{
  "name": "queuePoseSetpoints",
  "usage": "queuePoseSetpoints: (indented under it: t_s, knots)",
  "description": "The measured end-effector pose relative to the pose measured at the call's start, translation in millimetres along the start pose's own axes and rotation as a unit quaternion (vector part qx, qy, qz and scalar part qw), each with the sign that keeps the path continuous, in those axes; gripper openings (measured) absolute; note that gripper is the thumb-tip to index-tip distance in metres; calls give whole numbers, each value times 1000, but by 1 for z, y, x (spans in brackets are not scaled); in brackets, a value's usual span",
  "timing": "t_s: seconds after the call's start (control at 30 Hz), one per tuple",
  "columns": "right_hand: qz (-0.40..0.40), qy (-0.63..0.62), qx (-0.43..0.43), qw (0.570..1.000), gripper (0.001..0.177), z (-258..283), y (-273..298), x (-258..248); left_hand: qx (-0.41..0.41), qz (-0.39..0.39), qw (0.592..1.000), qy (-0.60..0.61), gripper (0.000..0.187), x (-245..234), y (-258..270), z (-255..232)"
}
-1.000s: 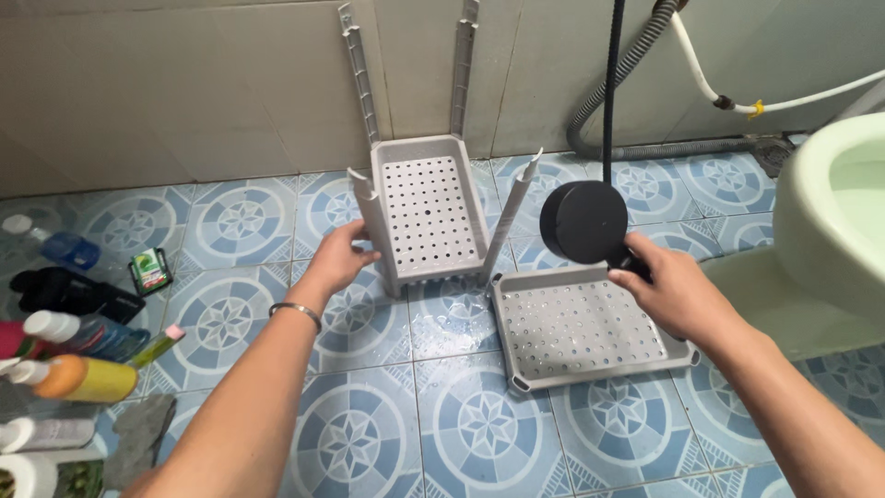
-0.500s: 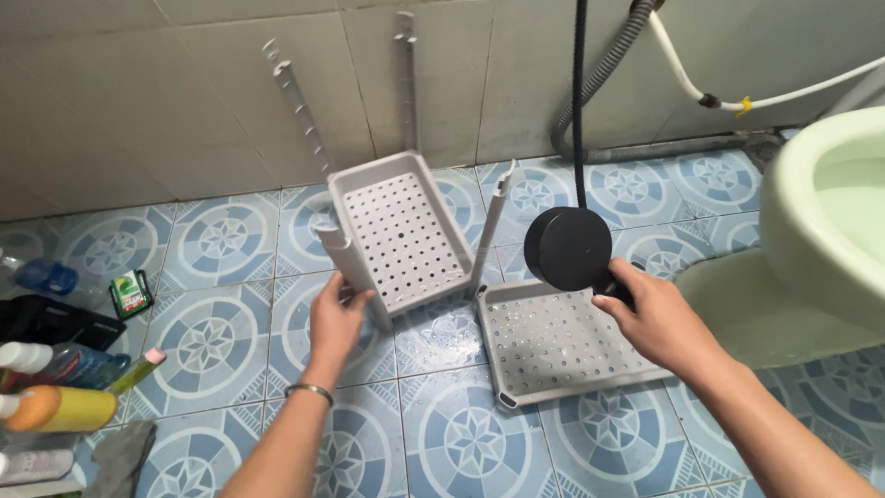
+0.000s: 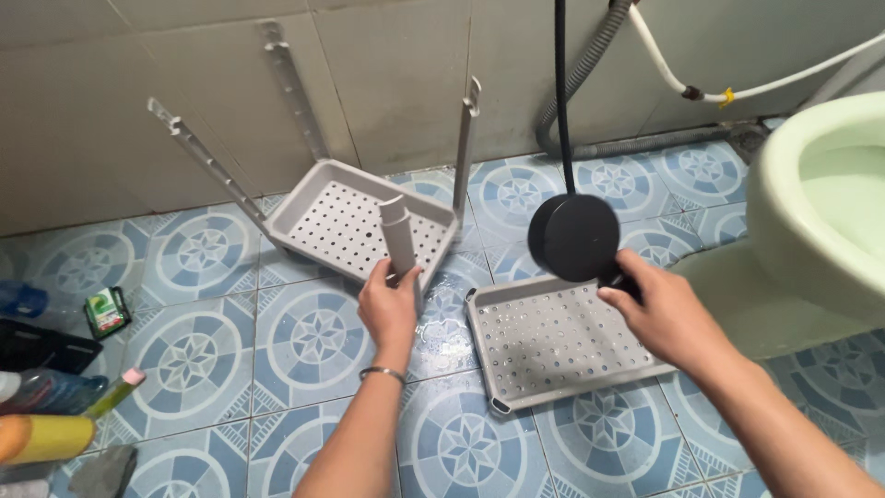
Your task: The person rinses a dark scrubber under the sink faucet, then moves to the floor to rinse two gray plastic trays using a handheld shower head. The person holds the trays and sprays water over them to clean them.
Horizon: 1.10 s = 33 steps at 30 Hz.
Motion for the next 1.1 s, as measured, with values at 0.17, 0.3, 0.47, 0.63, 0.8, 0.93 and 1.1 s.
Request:
queuePoseSetpoints:
  t_s: [0.17, 0.3, 0.47, 0.63, 0.8, 0.93, 1.1]
  knots:
    - [-35, 20, 11, 999, 33, -6, -1, -12, 13, -49, 999, -2, 27, 29, -9, -20]
    - [-39, 39, 43, 998, 36, -18, -8, -9, -7, -60, 998, -26, 27, 60, -18, -23]
    - [-54, 45, 53, 996, 38, -25, -26, -10, -21, -58, 998, -29, 27, 77, -23, -31]
    - [-71, -2, 61, 996, 45, -32, -43, -20, -59, -13, 998, -10, 29, 98, -25, -44]
    - [-70, -23, 38, 997, 46, -46, -40, -30, -18, 67, 997, -16, 33, 107, -30, -58]
    - [-48, -27, 20, 998, 40, -38, -39, -36, 82, 84, 993, -3, 37, 87, -55, -90]
    - [-60, -80, -23, 995, 41, -3, -29, -50, 128, 92, 987, 33, 37, 70, -83, -135]
Point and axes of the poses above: each hand's wrist, its own y-axis away from the middle knuckle, its own x-axis out of the palm, z = x × y, the point moved 10 cm from there along -y, towards the middle knuckle, and after that the axes turned 12 degrees about x, right-handed, at the moved point
